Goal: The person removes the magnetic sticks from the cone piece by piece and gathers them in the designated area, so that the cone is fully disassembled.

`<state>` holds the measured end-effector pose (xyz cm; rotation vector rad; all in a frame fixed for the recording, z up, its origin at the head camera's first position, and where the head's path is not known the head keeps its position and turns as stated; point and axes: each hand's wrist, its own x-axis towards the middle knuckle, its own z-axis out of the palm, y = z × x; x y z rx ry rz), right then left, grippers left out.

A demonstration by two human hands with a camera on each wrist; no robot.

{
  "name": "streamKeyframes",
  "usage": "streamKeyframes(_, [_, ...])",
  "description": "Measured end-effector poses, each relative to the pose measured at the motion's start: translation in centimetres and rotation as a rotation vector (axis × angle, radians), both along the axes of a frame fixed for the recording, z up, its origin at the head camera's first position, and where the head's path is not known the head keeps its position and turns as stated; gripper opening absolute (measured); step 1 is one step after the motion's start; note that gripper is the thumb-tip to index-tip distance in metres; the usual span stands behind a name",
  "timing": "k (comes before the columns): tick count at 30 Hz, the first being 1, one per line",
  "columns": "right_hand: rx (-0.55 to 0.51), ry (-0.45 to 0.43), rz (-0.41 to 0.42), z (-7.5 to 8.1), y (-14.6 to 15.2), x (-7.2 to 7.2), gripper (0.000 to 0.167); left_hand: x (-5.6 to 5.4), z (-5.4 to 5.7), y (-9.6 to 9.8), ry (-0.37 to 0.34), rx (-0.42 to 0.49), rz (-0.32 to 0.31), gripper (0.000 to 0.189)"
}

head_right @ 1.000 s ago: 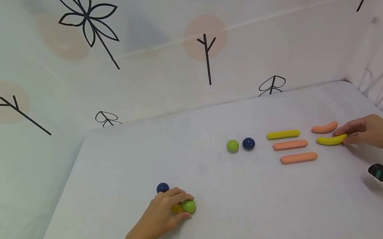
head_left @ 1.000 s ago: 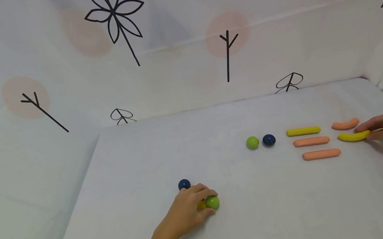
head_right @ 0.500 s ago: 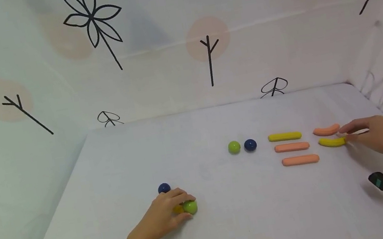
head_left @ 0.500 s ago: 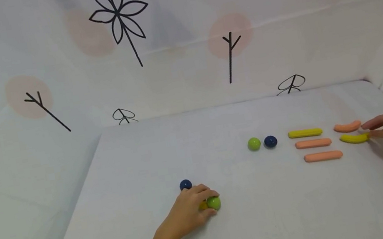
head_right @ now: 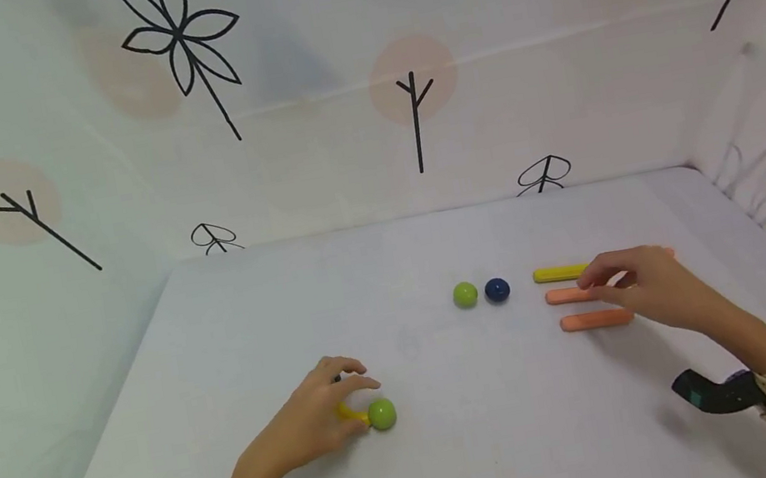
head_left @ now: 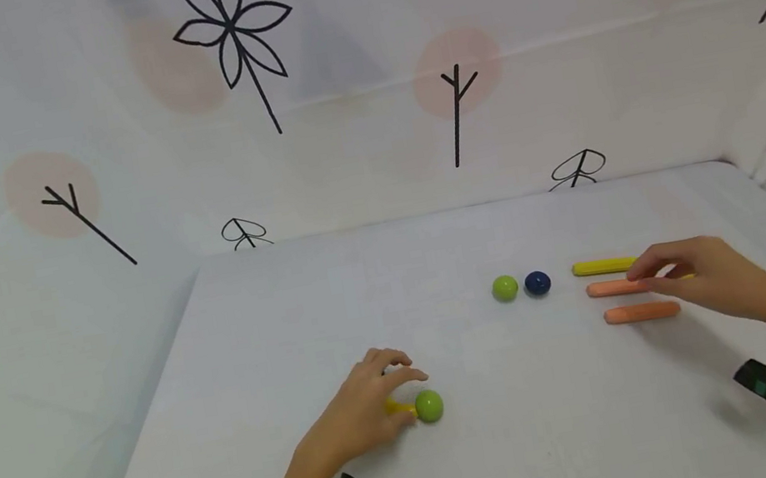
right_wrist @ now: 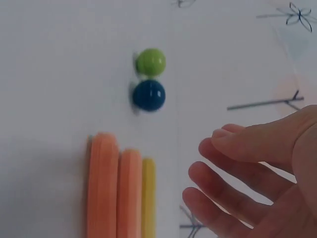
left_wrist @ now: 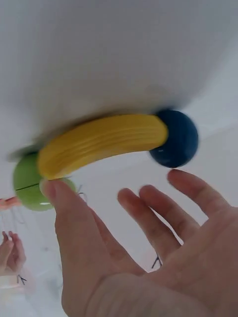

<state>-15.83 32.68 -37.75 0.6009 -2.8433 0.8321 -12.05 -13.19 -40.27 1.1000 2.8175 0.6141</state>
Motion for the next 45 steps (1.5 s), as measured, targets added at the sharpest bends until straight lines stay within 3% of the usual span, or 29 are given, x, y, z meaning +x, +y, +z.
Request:
streamKeyframes(4, [-0.055,-0.053,0.118,0.8,-3.8,0.7,0.015,-0.8,0.1,-1.1,0.003,-0.007,0.05,0.033])
streamKeyframes(11, [-0.122,-0.208,0.289,0.7,-9.8,1.6,0.016,-1.0,-0.5,-1.9,-0.134,-0.011,0.055,0.017])
streamKeyframes(18, [-0.228,-0.349,0.467,-1.0,-14.7,2.1,0.016,-0.7,-0.5,-1.3,-0.099,-0.003,0.051,0.011])
streamKeyframes(26, [-0.254,-0.454,0.482,-3.1,-19.2,2.8,0.03,-0.4,-0.6,-0.7,-0.077,0.008,0.017,0.013])
streamKeyframes(33, [-0.301,-0.4,0.508,-4.2,-21.0,3.2,0.026,-0.2,-0.9,-0.3,-0.05,0.023,-0.002,0.014])
streamKeyframes(45, [-0.289,-0.378,0.425,-4.7,-21.3,3.5,0.026,0.0,-1.3,-0.2,-0.042,0.057,0.014,0.013])
